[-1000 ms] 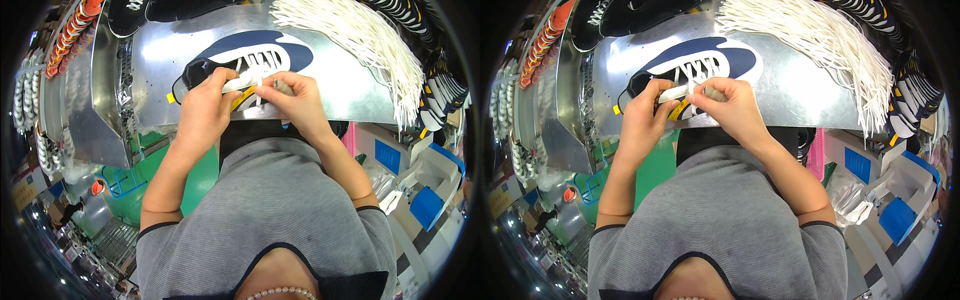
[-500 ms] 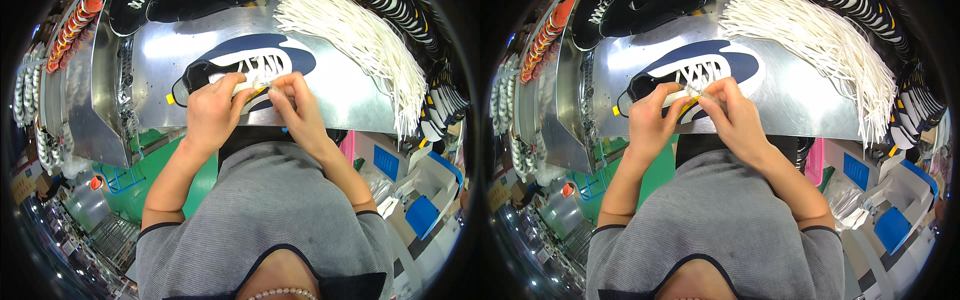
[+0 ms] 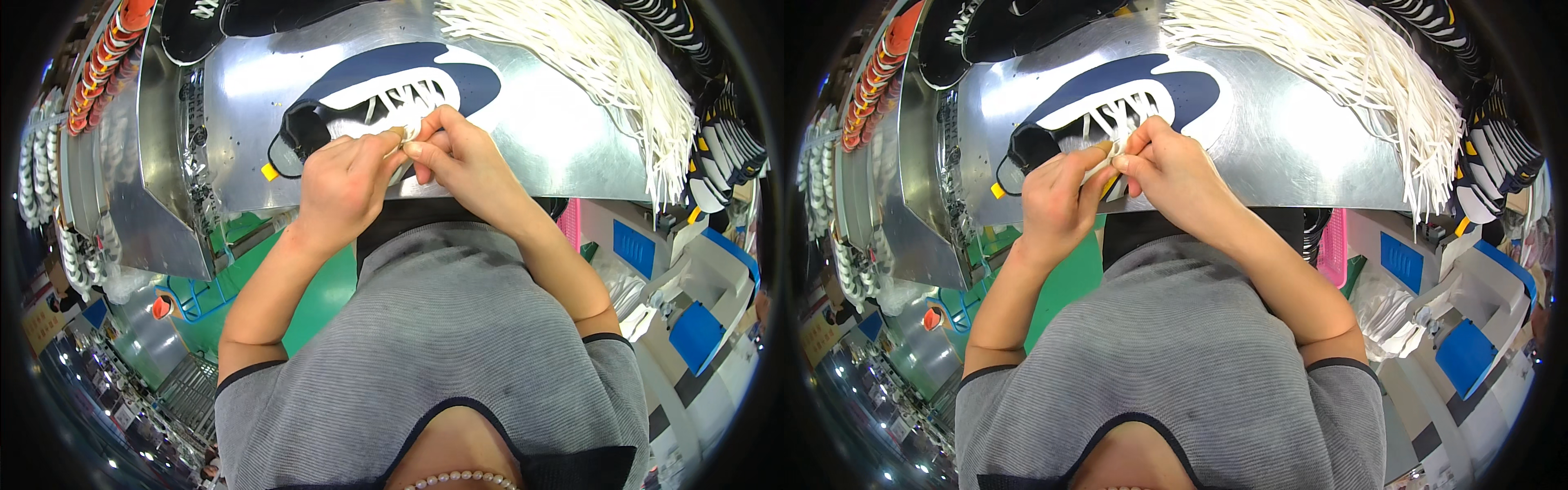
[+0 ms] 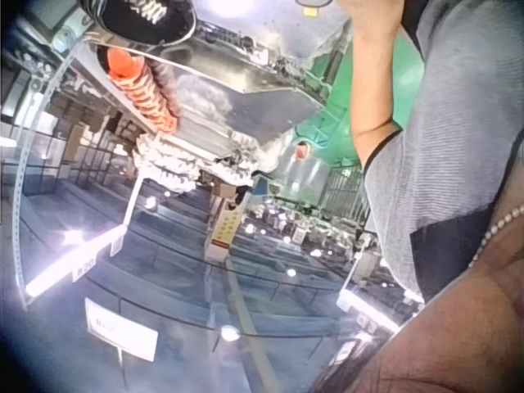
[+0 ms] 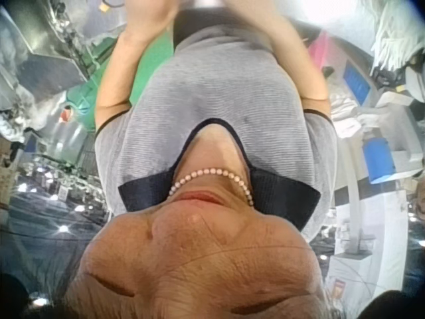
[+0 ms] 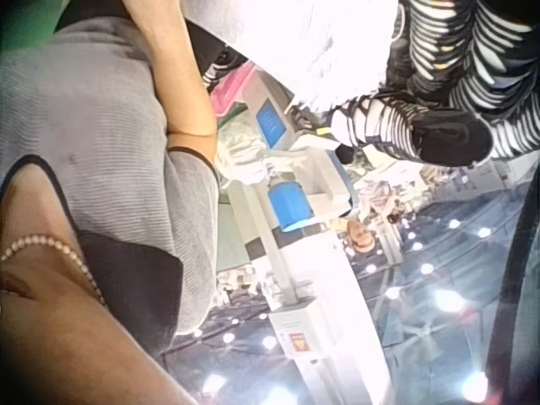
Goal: The person laces shoes by hand and using a tool. The person picks up a shoelace from a pile, threads it through the eyelets of a shoe, and uses a small tool to pull the lace tight and adjust it.
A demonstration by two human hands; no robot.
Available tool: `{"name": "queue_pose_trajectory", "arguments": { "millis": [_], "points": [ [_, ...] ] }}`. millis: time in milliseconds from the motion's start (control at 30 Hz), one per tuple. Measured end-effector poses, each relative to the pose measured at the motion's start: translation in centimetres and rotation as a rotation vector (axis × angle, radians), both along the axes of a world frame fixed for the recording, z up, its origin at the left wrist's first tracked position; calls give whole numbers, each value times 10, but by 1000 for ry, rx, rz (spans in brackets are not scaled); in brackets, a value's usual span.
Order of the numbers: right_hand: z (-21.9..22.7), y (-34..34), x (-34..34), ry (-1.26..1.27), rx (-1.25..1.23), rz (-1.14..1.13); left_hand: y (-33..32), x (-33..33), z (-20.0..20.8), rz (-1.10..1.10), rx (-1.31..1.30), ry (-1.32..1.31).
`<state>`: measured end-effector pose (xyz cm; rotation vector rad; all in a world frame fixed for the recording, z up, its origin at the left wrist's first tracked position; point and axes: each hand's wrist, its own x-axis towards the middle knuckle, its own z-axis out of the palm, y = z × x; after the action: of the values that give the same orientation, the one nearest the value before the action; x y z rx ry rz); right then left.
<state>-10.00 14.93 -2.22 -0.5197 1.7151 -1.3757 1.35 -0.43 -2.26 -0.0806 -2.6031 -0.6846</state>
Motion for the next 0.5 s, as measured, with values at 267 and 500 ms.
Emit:
{"name": "queue_pose_trajectory", "arguments": {
  "millis": [267,500],
  "points": [
    [-9,-6,19,237,54,-105,10,4,-1,-72,7,0],
    [17,56,-19,419,137,115,7,21,36,90,591,-561]
  ]
}}
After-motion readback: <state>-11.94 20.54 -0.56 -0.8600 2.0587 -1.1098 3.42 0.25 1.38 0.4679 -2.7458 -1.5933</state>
